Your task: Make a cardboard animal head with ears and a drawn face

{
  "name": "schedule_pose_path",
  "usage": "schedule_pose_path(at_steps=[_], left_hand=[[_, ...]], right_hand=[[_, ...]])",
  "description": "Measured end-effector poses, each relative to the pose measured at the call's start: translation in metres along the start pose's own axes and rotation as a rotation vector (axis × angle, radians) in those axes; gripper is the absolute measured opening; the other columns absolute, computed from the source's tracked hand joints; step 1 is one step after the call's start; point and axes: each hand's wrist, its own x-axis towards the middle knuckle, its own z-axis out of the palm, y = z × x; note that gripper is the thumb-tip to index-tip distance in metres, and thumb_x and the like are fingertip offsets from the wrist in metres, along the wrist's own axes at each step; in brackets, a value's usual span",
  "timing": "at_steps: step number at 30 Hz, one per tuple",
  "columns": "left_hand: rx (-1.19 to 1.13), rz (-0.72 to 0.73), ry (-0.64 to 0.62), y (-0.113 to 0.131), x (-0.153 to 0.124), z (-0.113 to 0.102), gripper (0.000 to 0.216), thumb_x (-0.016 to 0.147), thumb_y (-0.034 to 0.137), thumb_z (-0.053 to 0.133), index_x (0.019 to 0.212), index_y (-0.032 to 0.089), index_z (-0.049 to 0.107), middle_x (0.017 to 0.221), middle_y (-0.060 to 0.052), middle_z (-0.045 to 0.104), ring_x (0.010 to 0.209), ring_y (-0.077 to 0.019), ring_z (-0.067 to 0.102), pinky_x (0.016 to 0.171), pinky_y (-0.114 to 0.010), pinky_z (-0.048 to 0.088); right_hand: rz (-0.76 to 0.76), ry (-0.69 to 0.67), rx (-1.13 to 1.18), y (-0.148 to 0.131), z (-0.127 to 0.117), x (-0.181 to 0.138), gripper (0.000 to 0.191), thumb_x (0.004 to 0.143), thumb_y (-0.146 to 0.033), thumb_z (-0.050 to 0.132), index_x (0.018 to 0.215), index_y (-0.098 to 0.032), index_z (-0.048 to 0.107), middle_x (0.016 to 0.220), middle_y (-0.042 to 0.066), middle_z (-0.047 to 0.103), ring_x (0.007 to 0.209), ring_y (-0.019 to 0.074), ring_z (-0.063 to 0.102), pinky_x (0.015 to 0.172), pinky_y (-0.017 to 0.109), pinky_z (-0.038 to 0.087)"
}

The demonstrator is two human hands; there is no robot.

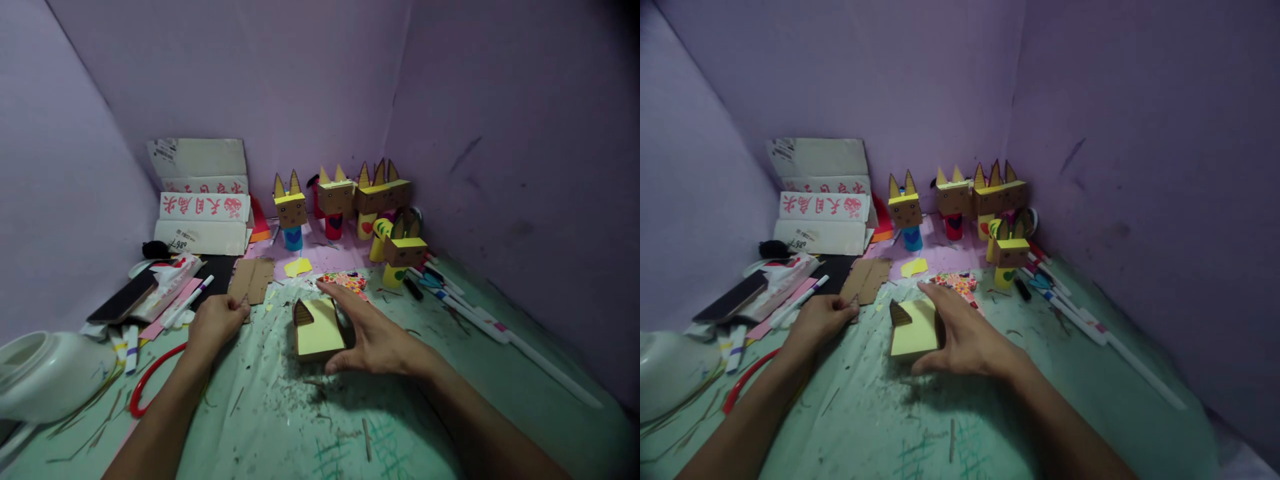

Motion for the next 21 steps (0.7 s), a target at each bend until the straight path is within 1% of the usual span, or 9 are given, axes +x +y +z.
schedule_pose_path(at_steps=[3,6,8,9,11,13,15,18,21], left_hand=[[-0.197,0.049,0.099,0.002,-0.005,-0.010,0.022,0.068,0.040,0.057,0.068,0.018,0.062,0.055,0.000,0.057,0.052,-0.0165,0.053,0.049,-0.026,0.035],[-0.658,0.226,0.314,0.020,-0.029,-0.020,0.021,0.072,0.038,0.059,0.078,0.018,0.061,0.052,0.005,0.051,0.046,-0.0113,0.045,0.045,-0.023,0.035],[-0.832,0.370,0.288,0.036,-0.051,-0.021,0.012,0.073,0.031,0.062,0.076,0.019,0.062,0.049,0.007,0.051,0.043,-0.0099,0.045,0.044,-0.021,0.036],[-0.843,0.428,0.242,0.044,-0.061,-0.020,0.008,0.072,0.028,0.065,0.075,0.020,0.064,0.049,0.007,0.053,0.042,-0.0093,0.045,0.042,-0.021,0.036],[-0.779,0.570,0.184,0.057,-0.079,-0.018,0.002,0.072,0.022,0.066,0.072,0.020,0.068,0.063,0.003,0.065,0.051,-0.0103,0.054,0.046,-0.020,0.040],[-0.707,0.711,0.135,0.067,-0.090,-0.015,0.006,0.074,0.017,0.065,0.070,0.021,0.069,0.068,0.002,0.068,0.059,-0.0114,0.059,0.053,-0.020,0.045],[-0.667,0.788,0.117,0.072,-0.096,-0.014,0.009,0.074,0.015,0.065,0.068,0.021,0.068,0.065,0.003,0.068,0.059,-0.0112,0.060,0.055,-0.020,0.046],[-0.643,0.785,0.082,0.076,-0.098,-0.014,0.008,0.073,0.016,0.066,0.066,0.020,0.067,0.061,0.002,0.066,0.052,-0.0110,0.058,0.049,-0.021,0.044],[-0.669,0.727,0.044,0.073,-0.095,-0.013,0.003,0.073,0.020,0.065,0.072,0.020,0.068,0.062,0.002,0.067,0.050,-0.0113,0.058,0.046,-0.021,0.044]], right_hand=[[-0.009,0.212,0.149,-0.002,-0.006,0.003,0.083,0.062,-0.041,0.081,0.135,-0.028,0.045,0.139,0.012,0.048,0.125,0.0330,0.046,0.104,0.053,0.035],[0.031,0.444,0.293,-0.006,-0.009,0.006,0.050,0.072,-0.035,0.072,0.119,-0.022,0.059,0.113,0.011,0.065,0.101,0.0260,0.061,0.091,0.045,0.048],[0.071,0.499,0.352,-0.011,-0.008,0.008,0.034,0.074,-0.030,0.068,0.106,-0.019,0.065,0.094,0.009,0.070,0.083,0.0214,0.064,0.079,0.039,0.052],[0.084,0.496,0.367,-0.014,-0.007,0.008,0.029,0.074,-0.028,0.068,0.101,-0.019,0.067,0.088,0.007,0.070,0.076,0.0194,0.064,0.074,0.037,0.052],[0.067,0.458,0.385,-0.020,-0.005,0.008,0.027,0.070,-0.024,0.070,0.097,-0.020,0.069,0.084,0.005,0.071,0.069,0.0168,0.062,0.067,0.033,0.051],[0.004,0.407,0.399,-0.027,-0.001,0.007,0.031,0.067,-0.020,0.072,0.097,-0.021,0.068,0.082,0.003,0.071,0.067,0.0156,0.060,0.064,0.031,0.049],[-0.046,0.354,0.434,-0.034,0.002,0.007,0.032,0.067,-0.017,0.071,0.099,-0.021,0.068,0.078,0.003,0.071,0.065,0.0149,0.060,0.062,0.030,0.048],[-0.040,0.308,0.476,-0.042,0.005,0.008,0.024,0.068,-0.016,0.066,0.092,-0.020,0.068,0.070,0.001,0.067,0.061,0.0139,0.058,0.056,0.027,0.047],[0.052,0.328,0.480,-0.038,0.001,0.009,0.012,0.067,-0.019,0.065,0.079,-0.019,0.067,0.067,0.001,0.066,0.058,0.0141,0.058,0.055,0.027,0.047]])
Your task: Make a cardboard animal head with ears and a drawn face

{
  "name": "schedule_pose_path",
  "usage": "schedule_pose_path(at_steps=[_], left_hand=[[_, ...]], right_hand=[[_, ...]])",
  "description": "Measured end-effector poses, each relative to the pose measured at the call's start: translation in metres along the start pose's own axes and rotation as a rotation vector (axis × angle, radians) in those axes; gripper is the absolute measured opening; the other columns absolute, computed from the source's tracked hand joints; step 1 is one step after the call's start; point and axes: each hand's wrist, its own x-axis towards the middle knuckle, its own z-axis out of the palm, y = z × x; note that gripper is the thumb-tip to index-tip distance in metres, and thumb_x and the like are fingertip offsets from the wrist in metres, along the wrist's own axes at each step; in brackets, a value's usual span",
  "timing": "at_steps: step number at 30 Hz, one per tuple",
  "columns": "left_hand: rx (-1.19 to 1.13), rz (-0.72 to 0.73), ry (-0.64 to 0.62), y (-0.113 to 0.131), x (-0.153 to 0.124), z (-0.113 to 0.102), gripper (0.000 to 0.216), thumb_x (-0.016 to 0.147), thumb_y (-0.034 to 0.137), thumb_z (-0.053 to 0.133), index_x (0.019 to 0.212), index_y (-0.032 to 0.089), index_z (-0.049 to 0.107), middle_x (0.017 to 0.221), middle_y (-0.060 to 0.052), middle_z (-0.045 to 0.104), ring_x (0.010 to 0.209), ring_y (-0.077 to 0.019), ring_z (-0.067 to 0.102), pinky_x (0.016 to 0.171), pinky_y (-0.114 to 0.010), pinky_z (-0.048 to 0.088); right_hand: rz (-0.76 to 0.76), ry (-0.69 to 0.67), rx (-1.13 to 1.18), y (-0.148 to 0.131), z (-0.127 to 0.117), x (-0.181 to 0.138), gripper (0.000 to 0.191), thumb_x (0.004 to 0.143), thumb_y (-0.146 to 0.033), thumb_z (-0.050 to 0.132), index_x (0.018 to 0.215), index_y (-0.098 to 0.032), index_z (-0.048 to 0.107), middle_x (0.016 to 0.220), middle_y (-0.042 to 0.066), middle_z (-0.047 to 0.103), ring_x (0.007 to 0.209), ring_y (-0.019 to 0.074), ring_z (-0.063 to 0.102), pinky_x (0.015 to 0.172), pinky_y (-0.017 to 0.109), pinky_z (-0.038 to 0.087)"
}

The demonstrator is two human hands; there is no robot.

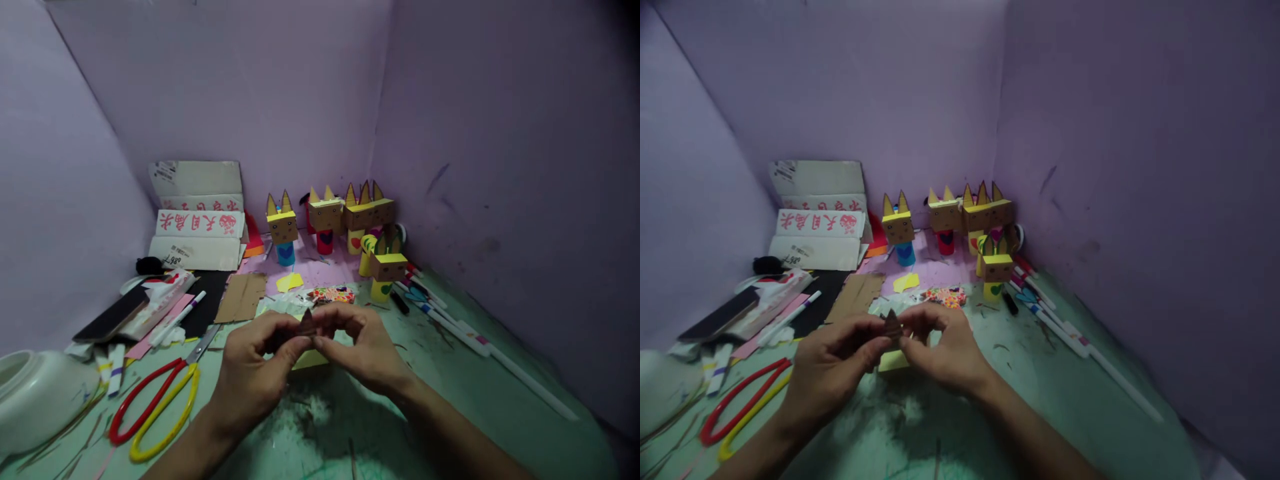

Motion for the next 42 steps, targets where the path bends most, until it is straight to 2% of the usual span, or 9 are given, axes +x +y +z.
schedule_pose_path(at_steps=[4,5,6,9,12,21,29,36,42], left_hand=[[-0.009,-0.141,0.248,-0.019,0.005,-0.008,0.012,0.072,0.027,0.066,0.081,0.019,0.068,0.070,0.000,0.067,0.059,-0.0132,0.059,0.053,-0.023,0.047],[-0.035,-0.196,0.252,-0.026,0.007,-0.010,0.015,0.071,0.028,0.067,0.082,0.019,0.068,0.072,-0.001,0.067,0.062,-0.0139,0.060,0.056,-0.023,0.047],[-0.072,-0.252,0.211,-0.034,0.009,-0.011,0.018,0.069,0.029,0.068,0.083,0.018,0.067,0.073,-0.002,0.066,0.064,-0.0142,0.059,0.057,-0.023,0.047],[-0.216,-0.388,-0.050,-0.054,0.011,-0.012,0.029,0.063,0.027,0.068,0.090,0.018,0.068,0.079,-0.001,0.059,0.059,-0.0114,0.054,0.053,-0.023,0.043],[-0.323,-0.437,-0.239,-0.063,0.009,-0.010,0.038,0.057,0.023,0.065,0.095,0.019,0.067,0.084,-0.001,0.054,0.053,-0.0084,0.047,0.048,-0.022,0.038],[-0.174,-0.346,-0.289,-0.045,0.010,-0.002,0.030,0.058,0.021,0.064,0.087,0.018,0.065,0.088,-0.004,0.062,0.077,-0.0185,0.056,0.060,-0.026,0.046],[-0.080,-0.293,-0.285,-0.043,0.010,0.002,0.025,0.059,0.017,0.060,0.083,0.019,0.064,0.087,-0.004,0.063,0.076,-0.0190,0.058,0.059,-0.027,0.046],[-0.098,-0.210,-0.219,-0.043,0.019,-0.003,0.029,0.062,0.028,0.068,0.090,0.021,0.068,0.097,-0.006,0.068,0.091,-0.0242,0.061,0.083,-0.037,0.046],[0.106,-0.151,-0.247,-0.029,0.030,0.015,0.013,0.064,0.023,0.067,0.076,0.019,0.069,0.084,-0.006,0.071,0.084,-0.0238,0.062,0.078,-0.038,0.046]], right_hand=[[0.118,0.116,-0.044,0.012,-0.020,0.008,0.016,0.065,-0.025,0.067,0.079,-0.017,0.068,0.074,0.005,0.071,0.064,0.0179,0.064,0.059,0.030,0.050],[0.127,0.126,-0.073,0.015,-0.025,0.010,0.017,0.065,-0.025,0.068,0.080,-0.017,0.069,0.075,0.006,0.072,0.066,0.0184,0.065,0.060,0.030,0.050],[0.126,0.125,-0.098,0.018,-0.028,0.011,0.017,0.065,-0.024,0.068,0.080,-0.017,0.069,0.076,0.006,0.073,0.066,0.0186,0.066,0.060,0.030,0.050],[0.101,0.083,-0.129,0.025,-0.029,0.012,0.014,0.065,-0.023,0.067,0.078,-0.018,0.070,0.076,0.005,0.075,0.068,0.0188,0.067,0.061,0.030,0.051],[0.103,0.079,-0.161,0.029,-0.022,0.010,0.013,0.064,-0.021,0.066,0.075,-0.019,0.071,0.072,0.004,0.074,0.066,0.0186,0.066,0.060,0.030,0.050],[0.184,0.057,-0.223,0.028,-0.017,0.010,0.013,0.060,-0.017,0.066,0.070,-0.018,0.073,0.068,0.005,0.074,0.062,0.0184,0.065,0.058,0.030,0.048],[0.133,0.029,-0.255,0.030,-0.019,0.010,0.010,0.060,-0.019,0.067,0.069,-0.020,0.073,0.066,0.002,0.074,0.059,0.0173,0.064,0.055,0.028,0.048],[0.085,0.020,-0.251,0.034,-0.020,0.010,0.009,0.062,-0.018,0.067,0.069,-0.020,0.071,0.065,0.002,0.071,0.057,0.0157,0.061,0.055,0.027,0.047],[0.042,0.016,-0.263,0.036,-0.020,0.009,0.008,0.065,-0.019,0.066,0.072,-0.019,0.070,0.065,0.001,0.069,0.058,0.0144,0.059,0.055,0.026,0.047]])
